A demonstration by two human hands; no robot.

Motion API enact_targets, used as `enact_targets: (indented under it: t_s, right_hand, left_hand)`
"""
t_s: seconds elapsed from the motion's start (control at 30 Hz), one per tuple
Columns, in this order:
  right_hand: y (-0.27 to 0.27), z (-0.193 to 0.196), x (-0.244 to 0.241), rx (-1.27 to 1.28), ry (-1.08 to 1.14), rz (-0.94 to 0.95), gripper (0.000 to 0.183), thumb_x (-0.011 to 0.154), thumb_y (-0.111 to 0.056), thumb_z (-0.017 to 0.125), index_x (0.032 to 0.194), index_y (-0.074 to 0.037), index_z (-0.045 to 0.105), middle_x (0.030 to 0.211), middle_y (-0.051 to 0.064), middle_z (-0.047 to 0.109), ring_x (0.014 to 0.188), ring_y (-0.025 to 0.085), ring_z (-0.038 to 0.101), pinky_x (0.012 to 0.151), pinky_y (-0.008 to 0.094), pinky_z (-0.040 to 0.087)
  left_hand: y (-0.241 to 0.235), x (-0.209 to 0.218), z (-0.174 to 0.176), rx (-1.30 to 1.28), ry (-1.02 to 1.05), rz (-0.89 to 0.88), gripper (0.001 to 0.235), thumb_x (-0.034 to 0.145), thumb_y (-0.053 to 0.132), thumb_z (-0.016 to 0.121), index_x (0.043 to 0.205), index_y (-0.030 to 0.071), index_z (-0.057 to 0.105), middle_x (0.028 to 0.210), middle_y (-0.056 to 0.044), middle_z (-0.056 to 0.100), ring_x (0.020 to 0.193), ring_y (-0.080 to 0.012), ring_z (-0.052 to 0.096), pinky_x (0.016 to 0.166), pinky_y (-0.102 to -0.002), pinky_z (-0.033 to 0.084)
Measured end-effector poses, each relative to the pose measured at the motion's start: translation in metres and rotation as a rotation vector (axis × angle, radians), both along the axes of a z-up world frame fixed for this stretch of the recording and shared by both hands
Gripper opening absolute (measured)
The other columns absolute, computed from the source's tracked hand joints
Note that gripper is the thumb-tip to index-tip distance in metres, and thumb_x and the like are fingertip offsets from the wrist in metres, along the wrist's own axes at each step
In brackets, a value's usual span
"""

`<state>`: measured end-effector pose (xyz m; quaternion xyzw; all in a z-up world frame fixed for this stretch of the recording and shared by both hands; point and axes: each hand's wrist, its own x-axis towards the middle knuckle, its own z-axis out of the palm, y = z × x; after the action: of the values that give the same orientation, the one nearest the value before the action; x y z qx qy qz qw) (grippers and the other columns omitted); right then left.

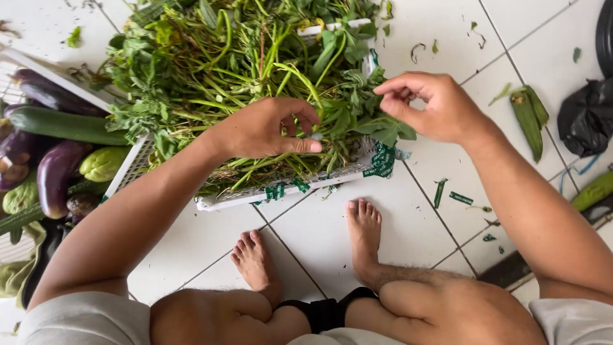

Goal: The person sits on a tiled floor and uses scissors to cut the green plastic bands from bundles of leafy green vegetables. They remove the cut bands and place the trimmed vegetable bundles into a white plastic crate.

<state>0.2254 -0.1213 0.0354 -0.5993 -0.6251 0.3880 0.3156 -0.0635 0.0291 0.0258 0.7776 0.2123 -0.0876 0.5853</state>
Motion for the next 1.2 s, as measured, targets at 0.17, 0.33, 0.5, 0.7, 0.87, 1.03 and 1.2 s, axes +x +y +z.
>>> enact_targets:
  t_s: [0.17, 0.33, 0.5, 0.7, 0.87, 1.03, 1.2]
  right_hand:
    - [-0.031, -0.015, -0.036, -0.101, 0.142, 0.005, 0.044, 0.09, -0.013, 0.078, 0.128, 0.002, 0.065, 0.111, 0.02, 0.07, 0.09, 0.028, 0.068, 0.077, 0.039, 0.057]
    - [-0.053, -0.031, -0.062, -0.061, 0.137, -0.049, 0.02, 0.09, -0.014, 0.081, 0.108, -0.007, 0.076, 0.085, 0.005, 0.077, 0.071, 0.013, 0.07, 0.065, 0.024, 0.056]
    - [-0.074, -0.032, -0.058, -0.17, 0.258, 0.029, 0.05, 0.083, -0.005, 0.077, 0.132, -0.003, 0.066, 0.11, 0.015, 0.074, 0.085, 0.023, 0.069, 0.071, 0.034, 0.058]
    - [-0.113, -0.066, -0.064, -0.207, 0.137, -0.104, 0.041, 0.083, -0.014, 0.081, 0.122, -0.005, 0.072, 0.105, 0.013, 0.079, 0.076, 0.021, 0.074, 0.066, 0.031, 0.058]
    - [-0.123, -0.062, -0.063, -0.103, -0.046, -0.097, 0.02, 0.082, -0.009, 0.079, 0.1, -0.016, 0.081, 0.086, 0.007, 0.082, 0.072, 0.019, 0.077, 0.062, 0.028, 0.059]
    - [-0.124, -0.06, -0.057, -0.111, -0.069, -0.109, 0.016, 0.084, -0.01, 0.077, 0.096, -0.019, 0.081, 0.088, 0.002, 0.083, 0.074, 0.013, 0.078, 0.062, 0.025, 0.059]
    - [-0.125, -0.077, -0.028, -0.095, -0.211, -0.35, 0.02, 0.082, 0.001, 0.076, 0.101, -0.006, 0.079, 0.101, 0.014, 0.08, 0.093, 0.026, 0.078, 0.077, 0.032, 0.064]
  left_hand:
    - [-0.021, 0.016, -0.012, -0.204, -0.118, -0.028, 0.058, 0.089, 0.037, 0.08, 0.128, -0.001, 0.061, 0.105, -0.02, 0.072, 0.086, -0.0315, 0.073, 0.073, -0.041, 0.061]
    - [-0.045, 0.04, -0.044, -0.32, -0.133, -0.017, 0.077, 0.078, 0.045, 0.091, 0.129, 0.004, 0.05, 0.111, -0.02, 0.072, 0.099, -0.0387, 0.075, 0.084, -0.047, 0.063]
    - [-0.076, 0.046, -0.061, -0.472, 0.024, -0.023, 0.084, 0.074, 0.044, 0.092, 0.13, -0.001, 0.048, 0.116, -0.023, 0.068, 0.106, -0.0351, 0.072, 0.094, -0.046, 0.06]
    - [-0.112, 0.048, -0.114, -0.641, 0.02, 0.016, 0.081, 0.074, 0.048, 0.092, 0.125, 0.0, 0.052, 0.118, -0.021, 0.066, 0.104, -0.0269, 0.07, 0.087, -0.036, 0.061]
    - [-0.13, 0.047, -0.123, -0.664, 0.01, 0.042, 0.083, 0.073, 0.046, 0.095, 0.128, 0.001, 0.053, 0.124, -0.021, 0.06, 0.106, -0.0252, 0.068, 0.09, -0.035, 0.061]
    - [-0.12, 0.048, -0.135, -0.576, 0.076, -0.079, 0.098, 0.066, 0.054, 0.097, 0.136, 0.004, 0.049, 0.129, -0.022, 0.058, 0.119, -0.0324, 0.065, 0.098, -0.04, 0.058]
    - [-0.112, 0.033, -0.105, -0.451, 0.193, -0.4, 0.088, 0.074, 0.061, 0.087, 0.134, 0.004, 0.058, 0.122, -0.016, 0.068, 0.112, -0.0302, 0.07, 0.093, -0.041, 0.06]
